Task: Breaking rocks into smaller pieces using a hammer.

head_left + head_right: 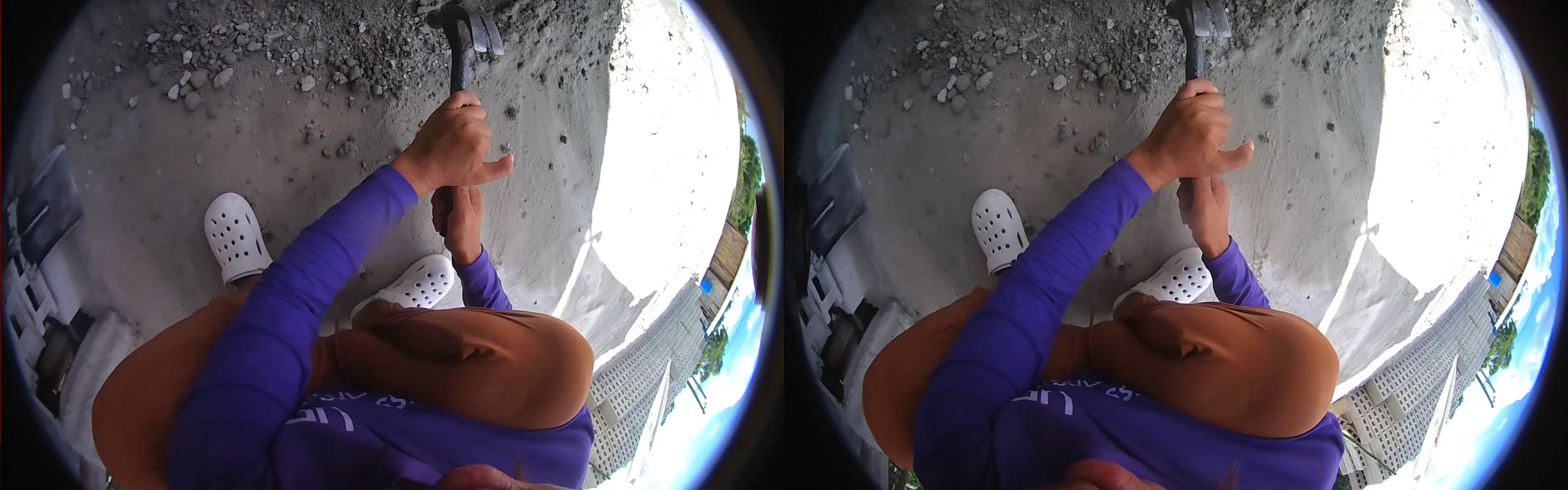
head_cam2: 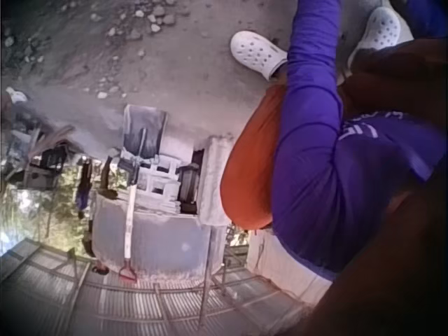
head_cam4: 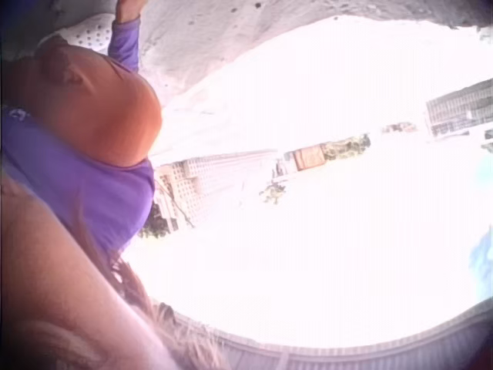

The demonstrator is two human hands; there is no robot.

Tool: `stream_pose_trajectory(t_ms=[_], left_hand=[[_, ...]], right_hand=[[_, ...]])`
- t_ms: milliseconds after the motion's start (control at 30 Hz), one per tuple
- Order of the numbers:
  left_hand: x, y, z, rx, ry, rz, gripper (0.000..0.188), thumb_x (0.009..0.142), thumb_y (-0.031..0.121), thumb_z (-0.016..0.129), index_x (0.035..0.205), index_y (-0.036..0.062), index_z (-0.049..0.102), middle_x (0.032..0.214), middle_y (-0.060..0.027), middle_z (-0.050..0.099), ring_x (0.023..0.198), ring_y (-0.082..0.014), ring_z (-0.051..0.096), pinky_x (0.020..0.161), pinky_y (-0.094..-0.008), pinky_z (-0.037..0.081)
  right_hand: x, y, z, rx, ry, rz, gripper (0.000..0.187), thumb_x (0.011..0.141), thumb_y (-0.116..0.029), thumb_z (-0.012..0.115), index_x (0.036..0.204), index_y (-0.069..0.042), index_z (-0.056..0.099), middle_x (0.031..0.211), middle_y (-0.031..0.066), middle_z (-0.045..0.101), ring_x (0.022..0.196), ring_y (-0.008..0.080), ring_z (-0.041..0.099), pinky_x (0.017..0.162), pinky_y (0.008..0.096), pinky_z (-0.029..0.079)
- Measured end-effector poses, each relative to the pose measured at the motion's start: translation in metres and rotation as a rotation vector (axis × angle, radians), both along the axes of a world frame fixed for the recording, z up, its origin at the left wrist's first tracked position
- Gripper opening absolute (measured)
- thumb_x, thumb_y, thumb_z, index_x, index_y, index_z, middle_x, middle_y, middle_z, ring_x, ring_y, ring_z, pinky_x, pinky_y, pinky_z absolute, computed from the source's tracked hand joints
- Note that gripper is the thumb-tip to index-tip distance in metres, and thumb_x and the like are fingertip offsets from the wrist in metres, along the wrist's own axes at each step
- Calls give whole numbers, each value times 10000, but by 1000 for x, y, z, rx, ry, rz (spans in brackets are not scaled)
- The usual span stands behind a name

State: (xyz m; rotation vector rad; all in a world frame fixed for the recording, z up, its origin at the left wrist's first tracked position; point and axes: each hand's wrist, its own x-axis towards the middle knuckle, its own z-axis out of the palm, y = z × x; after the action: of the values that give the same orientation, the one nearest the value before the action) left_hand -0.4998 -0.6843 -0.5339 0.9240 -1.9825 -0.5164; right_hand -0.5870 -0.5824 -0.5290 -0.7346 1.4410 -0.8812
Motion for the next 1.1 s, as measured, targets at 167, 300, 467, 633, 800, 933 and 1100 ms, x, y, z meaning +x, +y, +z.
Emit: stream_pose_trajectory(t_ms=[167, 300, 467, 633, 800, 933, 1100], left_hand=[[-1, -9, 50, -257, 131, -10, 469, 742, 344, 599, 388, 85, 433, 478, -11, 436, 559, -177, 486, 800, -297, 398], [3, -15, -7, -102, 8, -5, 442, 740, 317, 598, 398, 62, 481, 456, -29, 451, 551, -192, 486, 828, -316, 405], [-6, -17, -41, 34, -89, 18, 458, 736, 338, 610, 390, 58, 504, 439, -41, 486, 549, -205, 494, 872, -345, 383], [-12, -17, 41, -52, 33, 12, 456, 733, 342, 609, 391, 67, 482, 446, -24, 453, 555, -191, 492, 848, -328, 387], [-9, -25, 68, -461, 141, 45, 449, 730, 347, 611, 402, 111, 414, 502, 3, 425, 552, -155, 480, 824, -297, 393], [3, -31, -35, -48, -100, -17, 457, 731, 354, 627, 397, 85, 467, 474, -17, 448, 573, -180, 493, 883, -317, 378], [-5, -22, -34, 113, -164, -15, 503, 743, 439, 576, 458, 25, 579, 493, -64, 530, 642, -220, 544, 904, -346, 376]], right_hand=[[-1, -4, 16, -331, 91, -4, 395, 947, -403, 398, 936, -27, 517, 502, -4, 446, 357, 70, 376, 325, 216, 266], [0, -12, -13, 48, -86, 11, 362, 954, -394, 397, 880, -52, 491, 586, -25, 439, 437, 52, 380, 381, 209, 290], [-11, -21, -6, 245, 25, 38, 380, 953, -410, 380, 763, -93, 472, 511, -21, 406, 350, 54, 332, 312, 209, 257], [-25, -12, 29, -164, 58, 9, 361, 965, -331, 385, 933, -7, 541, 508, 0, 456, 341, 69, 355, 317, 203, 266], [-16, -25, 16, -473, 130, 38, 307, 963, -320, 409, 927, -32, 510, 523, -6, 454, 364, 66, 377, 337, 207, 279], [-4, -32, -27, 135, -143, 34, 348, 962, -380, 365, 842, -76, 486, 535, -12, 434, 347, 70, 339, 312, 223, 267], [-20, -28, -21, 157, 15, 67, 382, 953, -406, 367, 806, -75, 488, 524, -6, 433, 332, 68, 332, 290, 226, 251]])
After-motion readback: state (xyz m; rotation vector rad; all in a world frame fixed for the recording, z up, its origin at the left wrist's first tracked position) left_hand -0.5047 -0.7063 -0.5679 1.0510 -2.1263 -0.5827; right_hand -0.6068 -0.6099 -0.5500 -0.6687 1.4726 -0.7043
